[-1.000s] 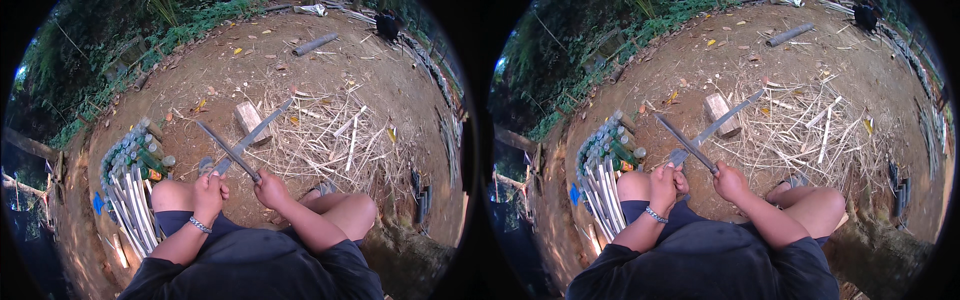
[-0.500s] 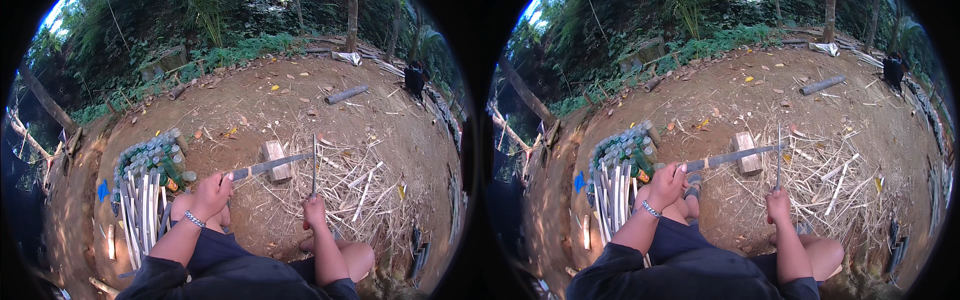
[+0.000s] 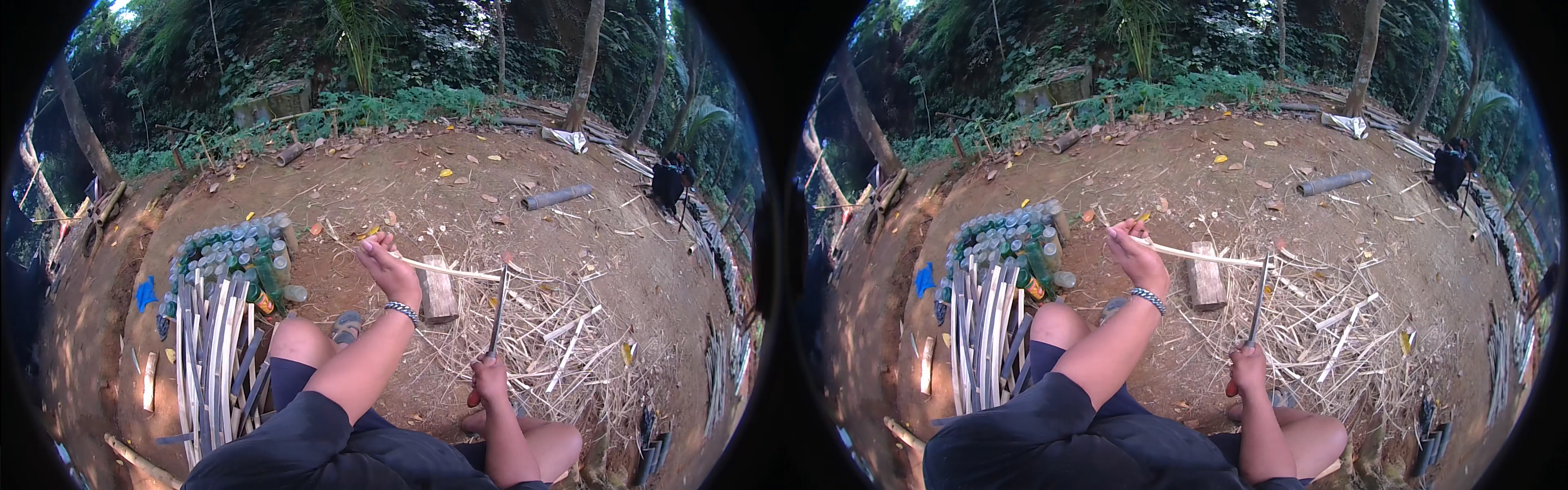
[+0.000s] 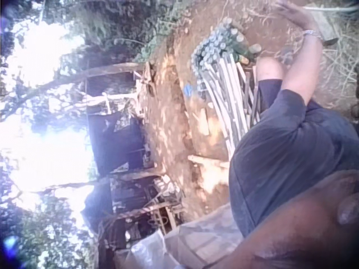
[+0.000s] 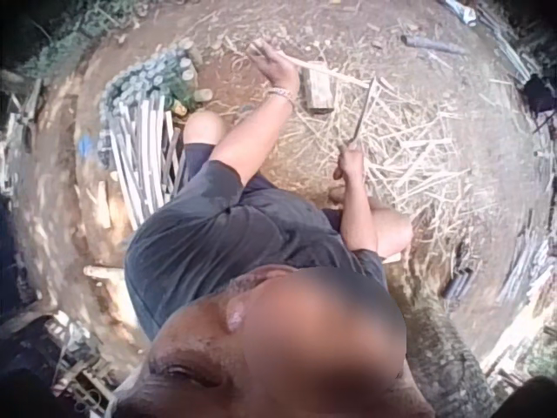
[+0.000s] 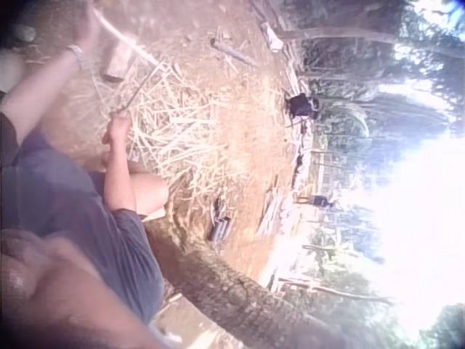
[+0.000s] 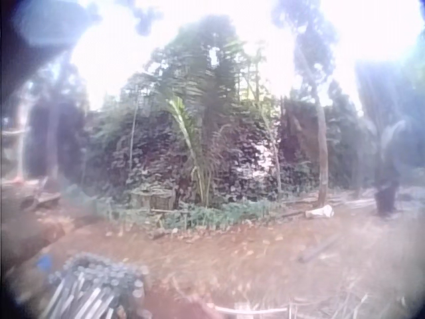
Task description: The person uses a blade to shave and thin a long strip of bamboo, resting the strip on a wooden block while working. They repeat the shaving motion along the length of the bamboo and then move to a different location.
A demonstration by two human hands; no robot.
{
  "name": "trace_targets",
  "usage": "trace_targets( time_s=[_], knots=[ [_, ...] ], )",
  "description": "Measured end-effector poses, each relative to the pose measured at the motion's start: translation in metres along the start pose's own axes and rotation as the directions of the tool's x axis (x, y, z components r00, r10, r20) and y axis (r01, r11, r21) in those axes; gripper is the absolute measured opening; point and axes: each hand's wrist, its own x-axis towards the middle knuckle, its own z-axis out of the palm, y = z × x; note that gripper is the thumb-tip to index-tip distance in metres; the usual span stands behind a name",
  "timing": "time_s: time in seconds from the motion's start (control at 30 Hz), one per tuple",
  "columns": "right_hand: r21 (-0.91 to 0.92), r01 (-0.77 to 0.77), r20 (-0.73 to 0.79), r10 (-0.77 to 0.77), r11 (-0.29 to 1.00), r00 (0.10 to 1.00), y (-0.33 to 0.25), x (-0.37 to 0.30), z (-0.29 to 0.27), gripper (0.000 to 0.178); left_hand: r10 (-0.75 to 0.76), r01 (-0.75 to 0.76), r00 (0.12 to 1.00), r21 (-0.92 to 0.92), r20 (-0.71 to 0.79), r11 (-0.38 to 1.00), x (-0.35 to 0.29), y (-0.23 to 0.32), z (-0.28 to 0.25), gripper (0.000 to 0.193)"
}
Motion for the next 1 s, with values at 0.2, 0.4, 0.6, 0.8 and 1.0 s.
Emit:
trace_targets(
  time_s=[0.2, 0.4, 0.6, 0.8, 1.0],
  knots=[
    [0.033, -0.025, -0.009, 0.025, 0.999, 1.0, 0.004, -0.003, -0.007, 0.023, 0.057, -0.038, 0.959, -0.074, 0.276, 0.997, -0.003, 0.003, 0.0, 0.032],
    [0.059, -0.026, -0.011, 0.026, 0.998, 1.0, 0.019, 0.004, -0.018, 0.017, 0.16, -0.007, 0.894, -0.342, 0.419, 0.94, 0.055, 0.119, 0.023, 0.038],
    [0.156, -0.089, -0.004, 0.091, 0.984, 0.996, 0.025, 0.01, -0.006, 0.017, 0.307, -0.103, 0.756, -0.359, 0.578, 0.928, 0.141, 0.268, 0.013, 0.041],
    [0.154, -0.079, -0.038, 0.086, 0.985, 0.996, 0.021, 0.012, -0.012, 0.012, 0.306, -0.101, 0.752, -0.357, 0.584, 0.929, 0.128, 0.247, 0.011, 0.039],
    [-0.029, -0.035, -0.002, 0.035, 0.999, 0.999, 0.03, 0.008, 0.0, 0.013, 0.324, -0.144, 0.699, -0.318, 0.638, 0.937, 0.147, 0.232, 0.002, 0.046]
  ],
)
